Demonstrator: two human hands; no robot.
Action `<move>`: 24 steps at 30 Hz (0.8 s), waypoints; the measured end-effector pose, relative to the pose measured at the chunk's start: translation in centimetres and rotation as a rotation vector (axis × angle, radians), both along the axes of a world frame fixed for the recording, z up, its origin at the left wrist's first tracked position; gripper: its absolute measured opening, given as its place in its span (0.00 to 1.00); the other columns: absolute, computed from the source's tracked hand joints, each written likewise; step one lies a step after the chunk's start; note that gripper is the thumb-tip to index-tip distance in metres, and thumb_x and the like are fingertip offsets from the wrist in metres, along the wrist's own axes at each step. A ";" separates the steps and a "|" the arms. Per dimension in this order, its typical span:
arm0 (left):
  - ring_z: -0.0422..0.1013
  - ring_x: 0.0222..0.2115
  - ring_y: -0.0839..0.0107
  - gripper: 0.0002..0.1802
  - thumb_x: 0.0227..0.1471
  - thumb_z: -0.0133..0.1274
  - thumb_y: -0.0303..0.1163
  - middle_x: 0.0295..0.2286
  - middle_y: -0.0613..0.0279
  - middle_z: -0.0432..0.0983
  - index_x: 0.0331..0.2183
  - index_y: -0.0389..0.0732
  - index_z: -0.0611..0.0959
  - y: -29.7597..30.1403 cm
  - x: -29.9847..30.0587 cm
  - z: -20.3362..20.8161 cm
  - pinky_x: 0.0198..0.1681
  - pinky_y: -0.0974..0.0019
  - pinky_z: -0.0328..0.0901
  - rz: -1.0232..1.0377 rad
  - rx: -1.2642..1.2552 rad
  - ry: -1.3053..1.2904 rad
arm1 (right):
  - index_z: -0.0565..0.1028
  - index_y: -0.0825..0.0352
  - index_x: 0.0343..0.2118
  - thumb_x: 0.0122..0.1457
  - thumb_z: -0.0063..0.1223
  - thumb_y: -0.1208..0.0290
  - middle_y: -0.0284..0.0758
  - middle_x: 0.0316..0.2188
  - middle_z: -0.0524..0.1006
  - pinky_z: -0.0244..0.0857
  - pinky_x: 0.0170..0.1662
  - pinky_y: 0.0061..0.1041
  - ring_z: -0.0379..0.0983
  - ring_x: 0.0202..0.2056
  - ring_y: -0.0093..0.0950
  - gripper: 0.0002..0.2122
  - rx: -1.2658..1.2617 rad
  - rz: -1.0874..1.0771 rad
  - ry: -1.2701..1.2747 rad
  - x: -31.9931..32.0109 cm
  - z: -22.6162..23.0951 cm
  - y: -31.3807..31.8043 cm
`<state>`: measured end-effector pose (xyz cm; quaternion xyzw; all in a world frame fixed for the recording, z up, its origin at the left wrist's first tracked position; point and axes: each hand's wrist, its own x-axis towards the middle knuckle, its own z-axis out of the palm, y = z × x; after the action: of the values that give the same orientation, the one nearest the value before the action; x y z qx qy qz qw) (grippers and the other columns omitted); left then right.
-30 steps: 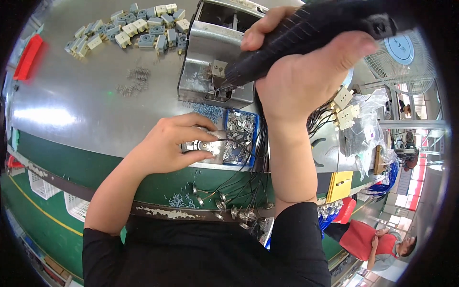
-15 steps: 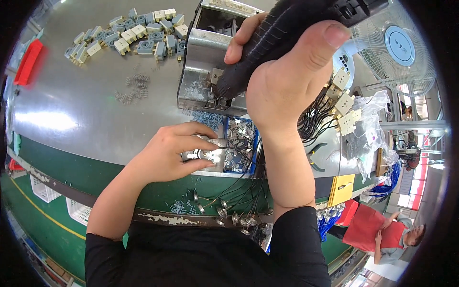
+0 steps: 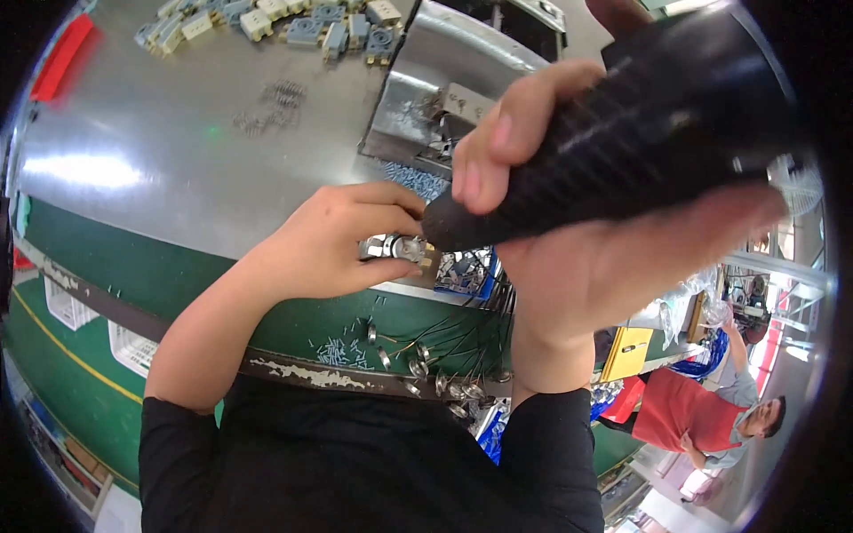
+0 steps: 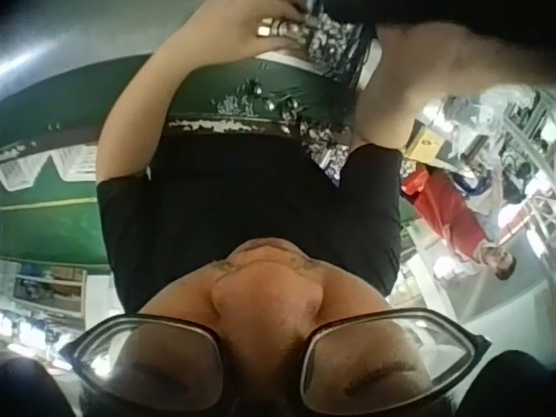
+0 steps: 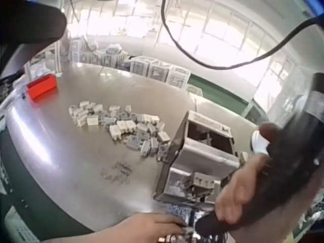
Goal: Assemble small components by attaching wires and using an electric screwdriver at a factory workstation.
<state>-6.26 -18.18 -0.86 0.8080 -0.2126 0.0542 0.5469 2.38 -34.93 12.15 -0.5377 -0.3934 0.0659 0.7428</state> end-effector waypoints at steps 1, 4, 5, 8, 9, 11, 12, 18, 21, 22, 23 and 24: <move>0.80 0.43 0.58 0.17 0.49 0.68 0.39 0.45 0.63 0.82 0.41 0.42 0.89 0.0 0.0 0.0 0.45 0.56 0.74 -0.012 0.003 0.023 | 0.56 0.72 0.69 0.57 0.37 0.18 0.34 0.28 0.70 0.64 0.26 0.28 0.68 0.21 0.25 0.55 0.000 0.017 -0.006 -0.7 -0.2 0.3; 0.80 0.40 0.58 0.17 0.48 0.69 0.38 0.44 0.64 0.83 0.39 0.41 0.88 0.0 0.1 -0.4 0.44 0.56 0.74 0.000 -0.013 0.006 | 0.55 0.72 0.69 0.56 0.37 0.18 0.33 0.28 0.69 0.65 0.25 0.28 0.67 0.21 0.25 0.56 0.005 -0.039 0.053 -1.7 -1.9 0.6; 0.80 0.40 0.57 0.17 0.48 0.70 0.38 0.43 0.64 0.82 0.39 0.40 0.88 0.0 0.1 -0.5 0.43 0.56 0.74 0.000 -0.011 -0.013 | 0.55 0.72 0.69 0.56 0.37 0.17 0.33 0.28 0.69 0.66 0.25 0.28 0.67 0.20 0.25 0.56 0.016 -0.121 0.113 -2.0 -2.4 0.6; 0.80 0.38 0.56 0.17 0.47 0.70 0.38 0.43 0.64 0.82 0.38 0.40 0.88 0.1 -0.3 -0.6 0.42 0.55 0.74 0.004 -0.005 0.030 | 0.56 0.72 0.68 0.55 0.37 0.16 0.34 0.28 0.69 0.67 0.25 0.29 0.67 0.20 0.25 0.57 -0.009 -0.154 0.114 -2.4 -3.3 1.5; 0.80 0.38 0.56 0.17 0.47 0.70 0.38 0.43 0.64 0.82 0.38 0.40 0.88 0.0 -0.3 -0.7 0.42 0.55 0.74 0.008 -0.010 0.032 | 0.56 0.72 0.68 0.54 0.36 0.16 0.34 0.28 0.69 0.67 0.25 0.29 0.67 0.20 0.25 0.57 0.029 -0.065 0.083 -2.3 -3.6 1.7; 0.80 0.37 0.55 0.17 0.47 0.70 0.39 0.42 0.63 0.82 0.37 0.39 0.87 -0.1 -0.4 -1.1 0.42 0.55 0.74 0.027 -0.013 -0.018 | 0.56 0.72 0.68 0.54 0.36 0.16 0.34 0.28 0.69 0.67 0.25 0.29 0.67 0.21 0.25 0.57 0.012 -0.065 0.079 -2.3 -3.9 1.5; 0.80 0.37 0.55 0.17 0.47 0.70 0.39 0.42 0.63 0.82 0.37 0.39 0.87 -0.2 -0.3 -1.0 0.42 0.55 0.74 0.025 -0.018 -0.019 | 0.56 0.72 0.68 0.53 0.36 0.16 0.34 0.28 0.69 0.67 0.25 0.29 0.67 0.21 0.25 0.58 -0.004 -0.076 0.069 -2.2 -3.9 1.4; 0.80 0.37 0.54 0.18 0.47 0.70 0.41 0.42 0.64 0.82 0.36 0.39 0.87 0.0 -0.4 -0.7 0.41 0.54 0.74 0.038 -0.004 -0.028 | 0.54 0.72 0.68 0.54 0.38 0.16 0.34 0.28 0.70 0.67 0.26 0.28 0.68 0.21 0.25 0.58 0.029 -0.016 0.074 -2.6 -3.8 1.5; 0.79 0.39 0.52 0.19 0.46 0.72 0.35 0.45 0.58 0.82 0.39 0.37 0.87 -0.1 -0.1 -0.7 0.41 0.55 0.74 -0.022 -0.005 0.041 | 0.54 0.72 0.68 0.54 0.38 0.16 0.34 0.29 0.70 0.66 0.25 0.28 0.68 0.22 0.24 0.58 0.033 -0.022 0.081 -2.5 -3.7 1.5; 0.79 0.38 0.52 0.19 0.45 0.72 0.35 0.45 0.58 0.82 0.39 0.37 0.87 -0.2 -0.1 -0.9 0.41 0.55 0.74 -0.010 -0.006 0.010 | 0.54 0.72 0.68 0.54 0.38 0.16 0.34 0.29 0.70 0.66 0.25 0.28 0.68 0.22 0.24 0.58 0.032 -0.020 0.083 -2.4 -3.7 1.5; 0.79 0.38 0.52 0.19 0.45 0.72 0.35 0.45 0.58 0.82 0.39 0.37 0.87 -0.2 0.0 -1.1 0.40 0.56 0.74 0.001 -0.007 -0.023 | 0.54 0.72 0.68 0.54 0.38 0.16 0.34 0.29 0.70 0.66 0.25 0.28 0.68 0.22 0.24 0.58 0.038 -0.015 0.085 -2.4 -3.7 1.5; 0.79 0.38 0.52 0.19 0.45 0.72 0.35 0.45 0.58 0.82 0.39 0.37 0.87 -0.1 -0.1 -1.0 0.40 0.56 0.74 0.005 -0.005 -0.019 | 0.53 0.72 0.68 0.54 0.38 0.16 0.34 0.29 0.70 0.66 0.25 0.28 0.68 0.22 0.24 0.58 0.047 -0.007 0.089 -2.4 -3.7 1.6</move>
<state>-6.41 -18.31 -1.88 0.8065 -0.2154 0.0637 0.5469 -0.04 -33.35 8.41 -0.5181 -0.3594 0.0779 0.7723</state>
